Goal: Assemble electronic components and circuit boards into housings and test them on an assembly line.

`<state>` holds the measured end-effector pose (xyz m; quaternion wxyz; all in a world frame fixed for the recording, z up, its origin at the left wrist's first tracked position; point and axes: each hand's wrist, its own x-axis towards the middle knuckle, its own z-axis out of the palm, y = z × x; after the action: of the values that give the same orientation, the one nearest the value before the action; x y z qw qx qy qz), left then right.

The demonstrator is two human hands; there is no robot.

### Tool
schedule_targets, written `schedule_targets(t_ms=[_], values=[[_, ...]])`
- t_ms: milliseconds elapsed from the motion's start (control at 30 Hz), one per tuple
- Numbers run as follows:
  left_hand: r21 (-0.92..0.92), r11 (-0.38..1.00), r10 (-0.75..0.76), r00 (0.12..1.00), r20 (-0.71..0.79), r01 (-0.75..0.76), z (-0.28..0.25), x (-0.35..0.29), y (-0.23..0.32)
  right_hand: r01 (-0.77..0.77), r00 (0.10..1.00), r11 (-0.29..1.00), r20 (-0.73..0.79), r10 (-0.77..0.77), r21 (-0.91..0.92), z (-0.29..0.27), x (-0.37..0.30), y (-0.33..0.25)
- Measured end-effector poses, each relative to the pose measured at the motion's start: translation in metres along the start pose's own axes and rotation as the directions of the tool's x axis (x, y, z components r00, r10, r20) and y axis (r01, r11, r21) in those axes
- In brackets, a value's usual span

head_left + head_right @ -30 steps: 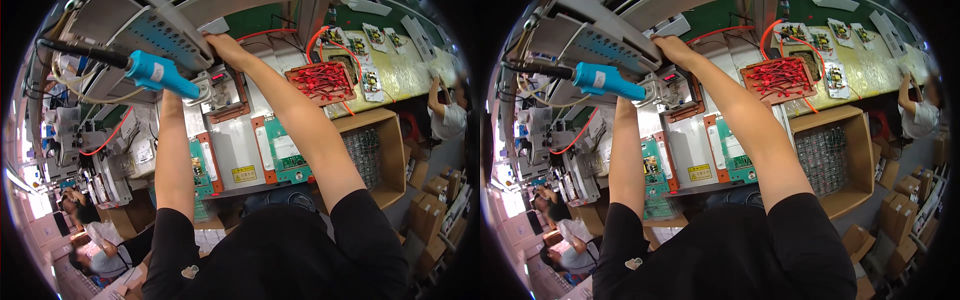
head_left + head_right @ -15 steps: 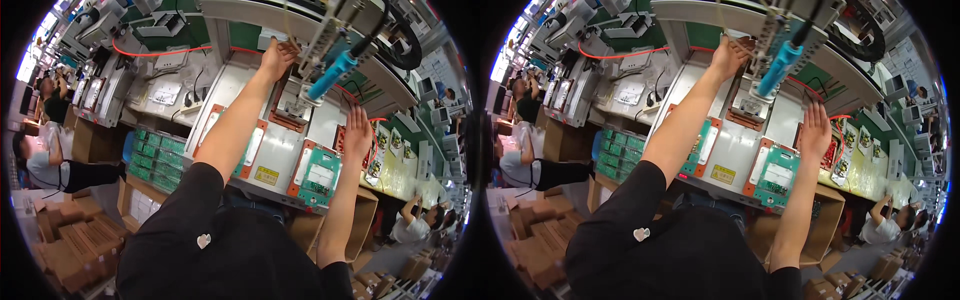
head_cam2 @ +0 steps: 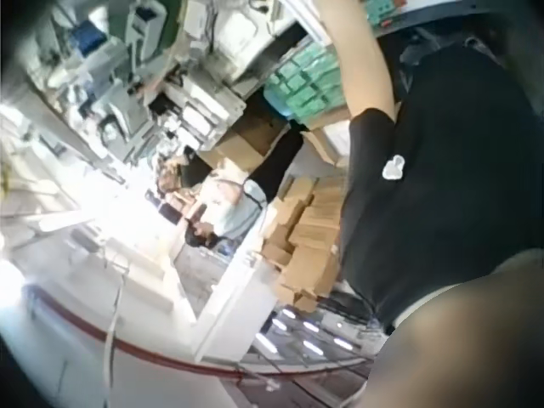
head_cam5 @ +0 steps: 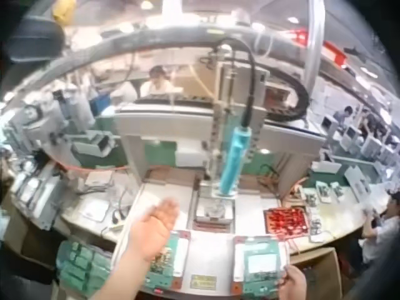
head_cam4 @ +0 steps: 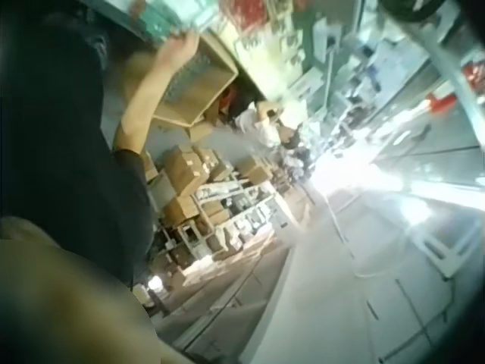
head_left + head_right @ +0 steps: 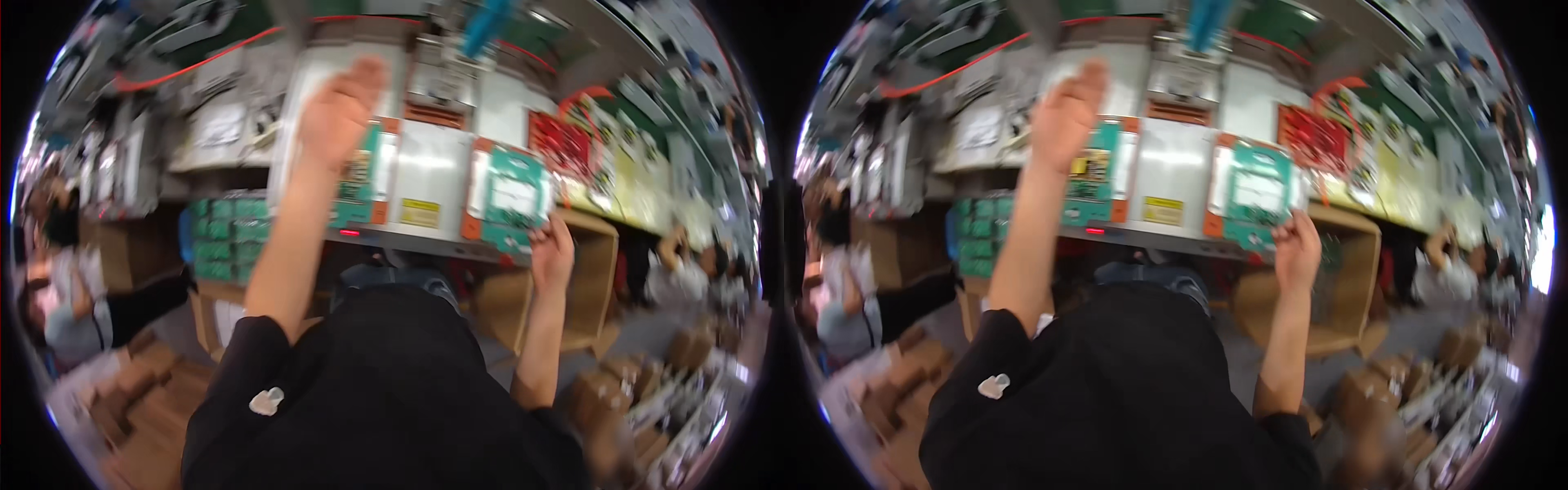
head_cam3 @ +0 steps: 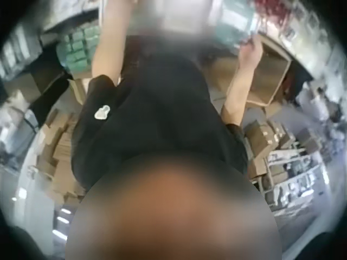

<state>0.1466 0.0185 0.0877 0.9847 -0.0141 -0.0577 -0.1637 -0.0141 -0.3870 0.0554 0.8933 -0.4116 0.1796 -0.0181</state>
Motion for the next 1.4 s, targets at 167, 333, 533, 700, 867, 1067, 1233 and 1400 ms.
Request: schedule_targets(t_ms=[167,333,533,700,867,1067,1233,1400], values=[[0.114,0.974,0.200,0.979,-0.031,-0.195,0.049,-0.026,-0.057,-0.088,0.994,0.996,0.070,0.087,0.014,0.021,-0.001,0.004],[0.227,0.944,0.236,0.971,0.038,-0.238,0.064,-0.014,-0.053,-0.097,0.988,0.995,0.116,0.099,-0.025,0.027,0.003,-0.004],[0.847,0.357,-0.249,0.914,-0.319,0.393,0.046,-0.108,-0.062,0.029,0.991,0.961,0.135,0.008,-0.275,0.038,-0.013,0.000],[0.465,-0.843,-0.166,0.692,-0.703,0.270,0.032,-0.210,-0.056,0.213,0.976,0.654,0.133,-0.170,-0.726,0.047,-0.016,-0.003],[0.590,-0.724,0.171,0.922,-0.348,0.357,0.004,-0.230,-0.078,0.312,0.947,0.437,0.238,-0.217,-0.843,0.031,0.008,-0.001],[0.743,-0.413,0.226,0.850,-0.476,0.526,-0.025,-0.222,-0.122,0.394,0.916,0.567,0.357,-0.181,-0.723,0.041,0.039,-0.013],[0.770,-0.255,0.660,0.687,-0.303,0.585,-0.106,-0.248,-0.090,0.465,0.847,0.601,0.525,-0.088,-0.650,0.068,0.033,-0.009],[0.680,-0.175,0.972,0.233,0.006,0.712,-0.177,-0.300,0.005,0.441,0.750,0.617,0.645,0.146,-0.652,0.090,0.013,0.020]])
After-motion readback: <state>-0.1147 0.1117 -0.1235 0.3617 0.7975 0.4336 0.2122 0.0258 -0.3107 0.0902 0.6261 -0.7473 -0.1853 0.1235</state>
